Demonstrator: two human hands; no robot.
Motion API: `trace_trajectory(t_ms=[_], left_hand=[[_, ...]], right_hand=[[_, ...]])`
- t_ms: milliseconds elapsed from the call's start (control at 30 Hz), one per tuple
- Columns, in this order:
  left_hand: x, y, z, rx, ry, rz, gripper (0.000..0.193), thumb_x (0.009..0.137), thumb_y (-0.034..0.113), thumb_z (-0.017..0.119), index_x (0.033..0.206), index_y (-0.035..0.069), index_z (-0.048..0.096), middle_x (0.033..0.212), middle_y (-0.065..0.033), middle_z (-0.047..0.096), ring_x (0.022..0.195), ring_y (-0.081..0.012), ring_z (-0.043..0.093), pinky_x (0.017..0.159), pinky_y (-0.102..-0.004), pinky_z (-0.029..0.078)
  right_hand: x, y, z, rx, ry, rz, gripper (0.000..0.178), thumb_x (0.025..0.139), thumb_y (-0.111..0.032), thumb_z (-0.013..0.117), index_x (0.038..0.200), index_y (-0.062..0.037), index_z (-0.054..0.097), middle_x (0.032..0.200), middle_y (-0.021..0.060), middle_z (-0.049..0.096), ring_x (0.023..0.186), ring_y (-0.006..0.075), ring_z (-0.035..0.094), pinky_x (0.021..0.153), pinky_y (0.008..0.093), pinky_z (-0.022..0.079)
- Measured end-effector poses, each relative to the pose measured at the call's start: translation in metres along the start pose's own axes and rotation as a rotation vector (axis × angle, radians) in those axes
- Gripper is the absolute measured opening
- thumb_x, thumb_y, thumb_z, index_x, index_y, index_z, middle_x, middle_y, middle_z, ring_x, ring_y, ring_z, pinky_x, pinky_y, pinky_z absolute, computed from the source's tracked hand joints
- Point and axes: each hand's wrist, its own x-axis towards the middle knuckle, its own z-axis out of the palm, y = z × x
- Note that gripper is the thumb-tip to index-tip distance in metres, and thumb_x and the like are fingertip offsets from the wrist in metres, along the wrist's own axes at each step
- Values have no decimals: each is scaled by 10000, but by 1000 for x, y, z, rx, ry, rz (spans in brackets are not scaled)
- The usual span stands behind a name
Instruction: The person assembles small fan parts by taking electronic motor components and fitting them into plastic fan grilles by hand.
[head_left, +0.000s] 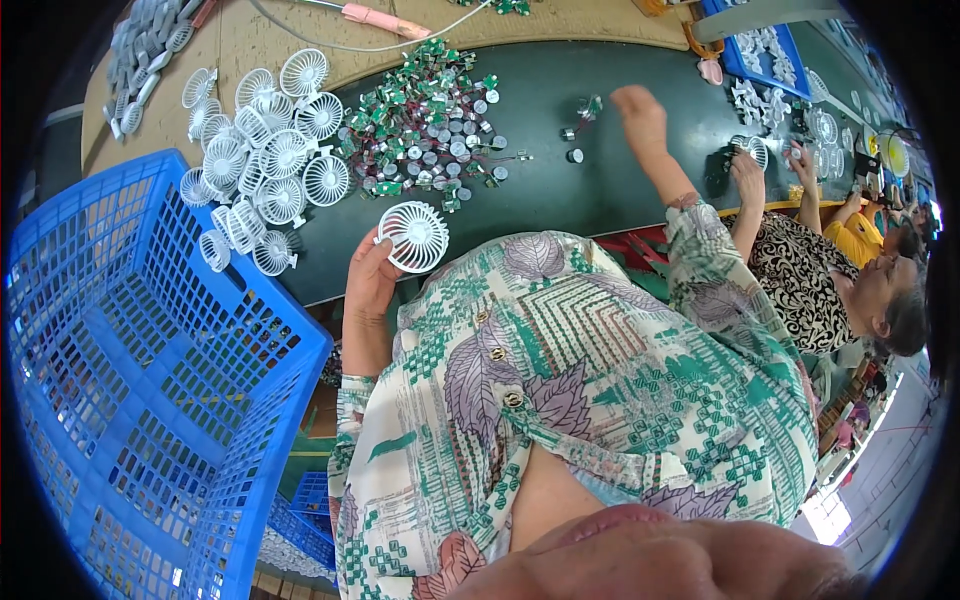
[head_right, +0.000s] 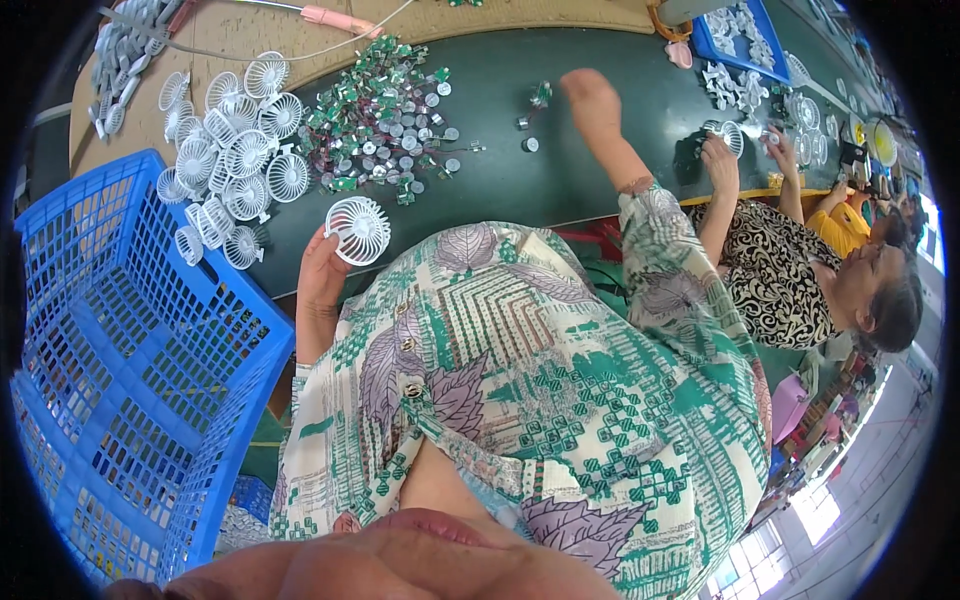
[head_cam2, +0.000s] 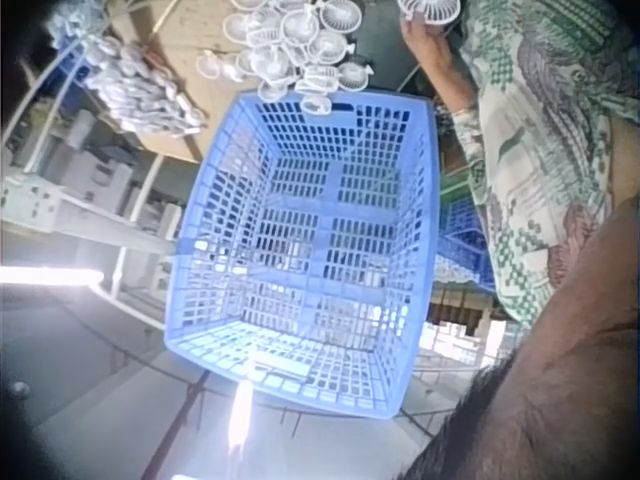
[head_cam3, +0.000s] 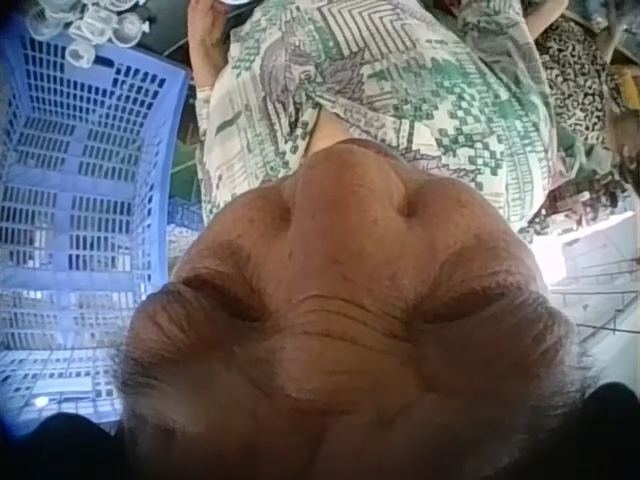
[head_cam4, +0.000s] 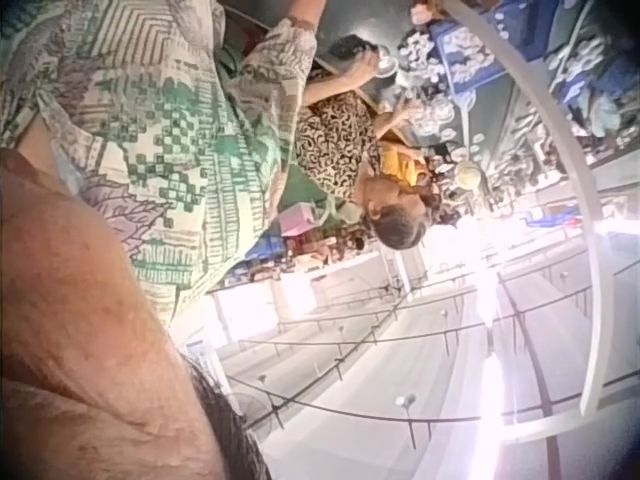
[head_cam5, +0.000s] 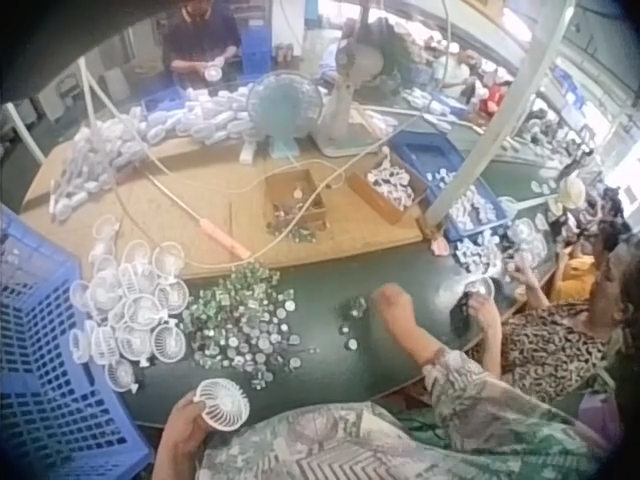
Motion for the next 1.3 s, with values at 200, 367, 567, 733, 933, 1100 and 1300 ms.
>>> trace_trajectory(t_ms=[200, 367, 567, 733, 933, 1100, 1300], left_hand=[[-3, 2, 12, 9, -28, 6, 345, 793, 13, 455, 1135, -29, 438, 1039, -126, 558, 922, -215, 583, 792, -345, 502], [-2, 5, 13, 19, -19, -4, 374, 796, 18, 445, 1166, -33, 427, 1051, -121, 555, 924, -204, 578, 779, -336, 502], [-7, 5, 14, 10, -27, 18, 377, 807, 25, 437, 1178, -39, 415, 1064, -129, 550, 943, -213, 573, 786, -353, 504], [-4, 2, 23, 0, -47, -8, 377, 815, 36, 446, 1182, -39, 408, 1077, -136, 539, 936, -228, 577, 763, -365, 516], [-1, 2, 16, 39, -40, 1, 370, 832, 65, 440, 1187, -34, 406, 1075, -138, 540, 924, -217, 580, 731, -350, 527], [2, 0, 17, 87, -91, -28, 393, 813, 72, 474, 1187, -28, 403, 1092, -145, 527, 957, -229, 559, 797, -373, 487], [-8, 18, 24, 9, -200, 65, 379, 784, 103, 536, 1143, 10, 460, 1018, -90, 571, 878, -197, 580, 711, -322, 510]], right_hand=[[-6, 2, 8, 60, -180, -197, 85, 779, -125, 545, 797, -67, 604, 818, 102, 584, 772, 281, 566, 671, 339, 462], [3, 3, 6, 134, 2, 83, 125, 778, -148, 574, 802, -29, 603, 786, 113, 586, 712, 298, 566, 638, 340, 456], [0, 4, -4, 59, -150, 54, 121, 767, -137, 572, 823, -38, 611, 801, 114, 585, 757, 289, 562, 686, 334, 462], [45, 27, 22, -259, -90, -201, 212, 767, -187, 568, 949, -80, 585, 919, 116, 565, 847, 289, 549, 740, 371, 455], [-8, 1, 17, -255, -65, 206, 276, 771, -285, 579, 966, -91, 558, 959, 114, 543, 859, 305, 552, 721, 397, 461], [-22, -6, 44, -221, -231, 207, 265, 798, -315, 532, 913, -82, 588, 912, 143, 579, 837, 320, 561, 709, 411, 456], [-8, 30, 47, -103, -345, 280, 223, 802, -160, 467, 961, -73, 597, 873, 131, 612, 783, 271, 592, 719, 365, 469]])
